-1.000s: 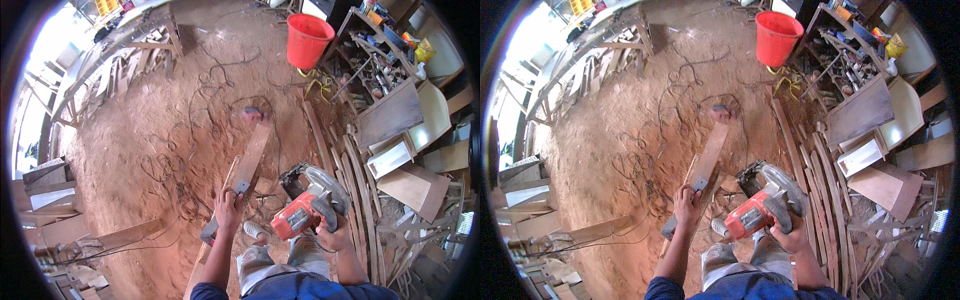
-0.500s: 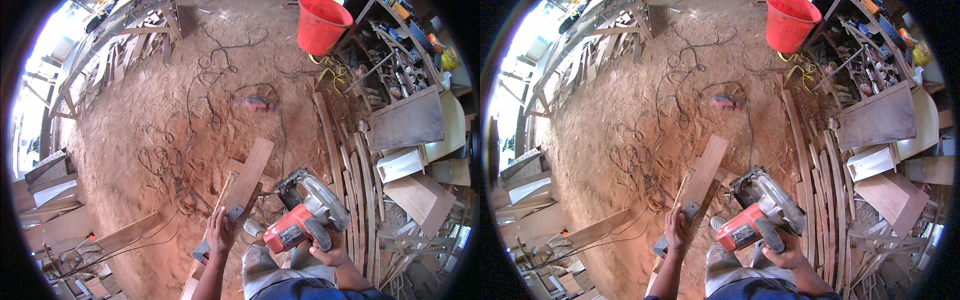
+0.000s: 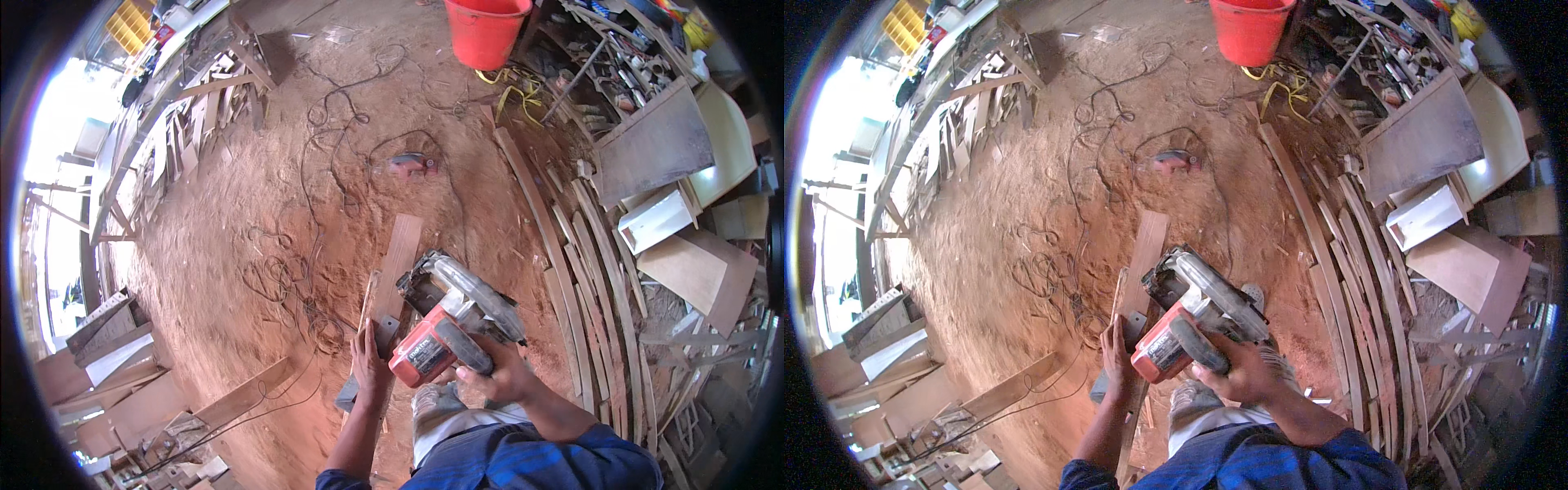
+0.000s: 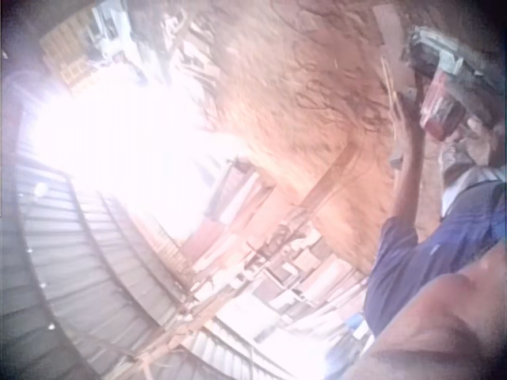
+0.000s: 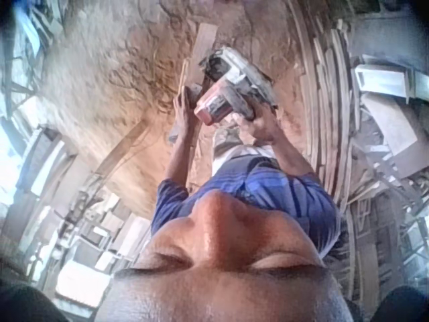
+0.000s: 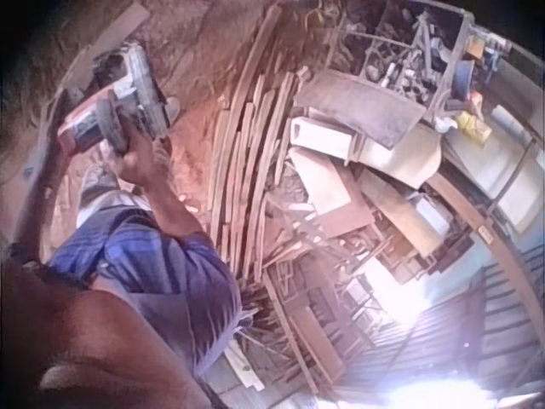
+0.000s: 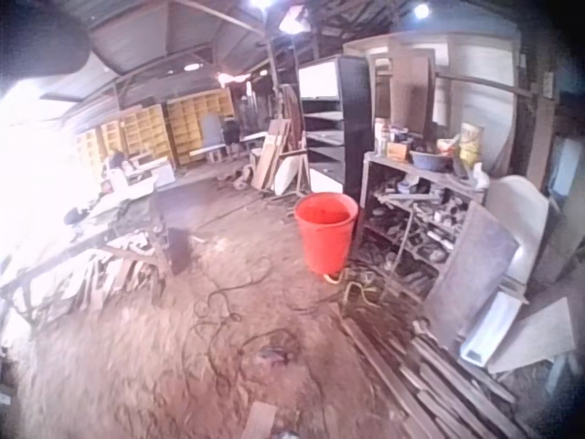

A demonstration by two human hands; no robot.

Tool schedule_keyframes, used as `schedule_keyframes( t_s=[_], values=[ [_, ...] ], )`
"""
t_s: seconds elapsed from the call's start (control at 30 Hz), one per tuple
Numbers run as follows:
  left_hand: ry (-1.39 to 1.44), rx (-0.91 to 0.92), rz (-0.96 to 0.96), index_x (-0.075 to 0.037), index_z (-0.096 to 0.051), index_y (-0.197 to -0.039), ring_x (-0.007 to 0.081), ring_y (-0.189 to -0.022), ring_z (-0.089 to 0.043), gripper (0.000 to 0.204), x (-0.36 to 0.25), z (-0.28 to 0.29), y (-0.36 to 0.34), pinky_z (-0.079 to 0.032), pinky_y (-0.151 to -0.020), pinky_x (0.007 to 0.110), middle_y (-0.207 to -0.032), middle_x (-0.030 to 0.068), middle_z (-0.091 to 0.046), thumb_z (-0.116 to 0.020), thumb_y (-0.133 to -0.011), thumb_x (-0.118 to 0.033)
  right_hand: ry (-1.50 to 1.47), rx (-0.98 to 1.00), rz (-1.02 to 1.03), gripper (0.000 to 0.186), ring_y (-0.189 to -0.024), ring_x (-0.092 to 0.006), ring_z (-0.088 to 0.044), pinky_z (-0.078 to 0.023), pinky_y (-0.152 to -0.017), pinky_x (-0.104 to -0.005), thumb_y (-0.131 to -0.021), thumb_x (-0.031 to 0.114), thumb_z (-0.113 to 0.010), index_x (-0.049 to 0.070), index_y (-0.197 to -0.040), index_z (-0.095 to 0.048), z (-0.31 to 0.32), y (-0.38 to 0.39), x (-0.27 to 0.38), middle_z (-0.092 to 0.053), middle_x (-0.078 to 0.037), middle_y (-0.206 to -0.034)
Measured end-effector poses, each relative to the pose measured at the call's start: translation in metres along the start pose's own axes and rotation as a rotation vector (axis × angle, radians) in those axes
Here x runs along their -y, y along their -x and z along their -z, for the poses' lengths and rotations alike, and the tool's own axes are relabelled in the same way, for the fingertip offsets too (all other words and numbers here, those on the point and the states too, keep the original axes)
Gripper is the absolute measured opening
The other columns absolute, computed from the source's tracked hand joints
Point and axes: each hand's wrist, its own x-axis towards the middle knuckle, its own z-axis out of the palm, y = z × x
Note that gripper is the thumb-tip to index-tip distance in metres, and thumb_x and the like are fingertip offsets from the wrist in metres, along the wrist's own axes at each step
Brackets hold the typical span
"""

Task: The person uses a circular saw to cut a piece of wood, marks the wood with a pencil and square, and handles the cut pieces in a workshop.

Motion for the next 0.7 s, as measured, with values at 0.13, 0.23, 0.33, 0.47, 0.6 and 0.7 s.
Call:
schedule_keyframes(
  t_s=[0.13,0.23,0.33,0.47,0.6,0.7],
  values=[
    [0.021,0.021,0.017,-0.004,-0.04,-0.162,0.0426,-0.127,-0.057,0.095,0.001,-0.003,0.002,-0.049,-0.108,0.051,-0.14,0.0208,-0.06,-0.087,-0.082,-0.022,0.059,-0.113,0.084,0.068,-0.12,-0.0394,-0.072,-0.054,-0.106,-0.0471,-0.092,0.033,-0.078,0.003,-0.15,-0.058,-0.01,0.0,0.0,-0.074,-0.025,-0.125],
    [0.016,0.011,-0.007,-0.001,-0.044,-0.158,0.0427,-0.125,-0.057,0.09,-0.002,-0.002,0.001,-0.048,-0.108,0.051,-0.14,0.0211,-0.06,-0.087,-0.082,-0.022,0.082,-0.159,0.129,0.072,-0.116,-0.0422,-0.073,-0.056,-0.103,-0.0476,-0.092,0.036,-0.078,0.002,-0.152,-0.056,-0.021,-0.018,0.001,-0.074,-0.027,-0.122],
    [0.05,0.023,-0.036,0.0,-0.047,-0.155,0.042,-0.124,-0.058,0.082,0.0,0.009,-0.004,-0.048,-0.107,0.052,-0.136,0.021,-0.062,-0.085,-0.085,-0.021,0.123,-0.163,0.111,0.078,-0.113,-0.0439,-0.074,-0.057,-0.1,-0.0478,-0.093,0.046,-0.076,0.002,-0.154,-0.053,-0.035,-0.033,0.013,-0.074,-0.028,-0.121],
    [0.062,-0.009,0.085,-0.003,-0.056,-0.147,0.0429,-0.117,-0.06,0.062,0.022,0.011,0.023,-0.05,-0.101,0.053,-0.127,0.0211,-0.065,-0.077,-0.09,-0.016,0.166,-0.087,0.062,0.085,-0.119,-0.0466,-0.07,-0.055,-0.103,-0.0501,-0.097,0.061,-0.069,0.004,-0.157,-0.049,-0.051,-0.036,0.01,-0.072,-0.029,-0.125],
    [0.1,-0.109,0.19,-0.003,-0.064,-0.131,0.0444,-0.109,-0.062,0.037,0.035,0.007,0.039,-0.05,-0.093,0.055,-0.116,0.0217,-0.064,-0.066,-0.095,-0.013,0.13,-0.02,0.092,0.081,-0.131,-0.0477,-0.062,-0.048,-0.112,-0.0517,-0.101,0.061,-0.063,0.005,-0.158,-0.047,-0.07,-0.04,0.003,-0.064,-0.031,-0.139],
    [0.031,-0.09,0.148,-0.001,-0.064,-0.123,0.0437,-0.107,-0.061,0.035,0.043,0.006,0.04,-0.049,-0.092,0.054,-0.114,0.0211,-0.063,-0.068,-0.096,-0.022,0.131,-0.117,0.175,0.076,-0.117,-0.0488,-0.069,-0.055,-0.101,-0.0529,-0.099,0.059,-0.066,0.004,-0.15,-0.051,-0.088,-0.047,-0.011,-0.07,-0.028,-0.127]
  ],
)
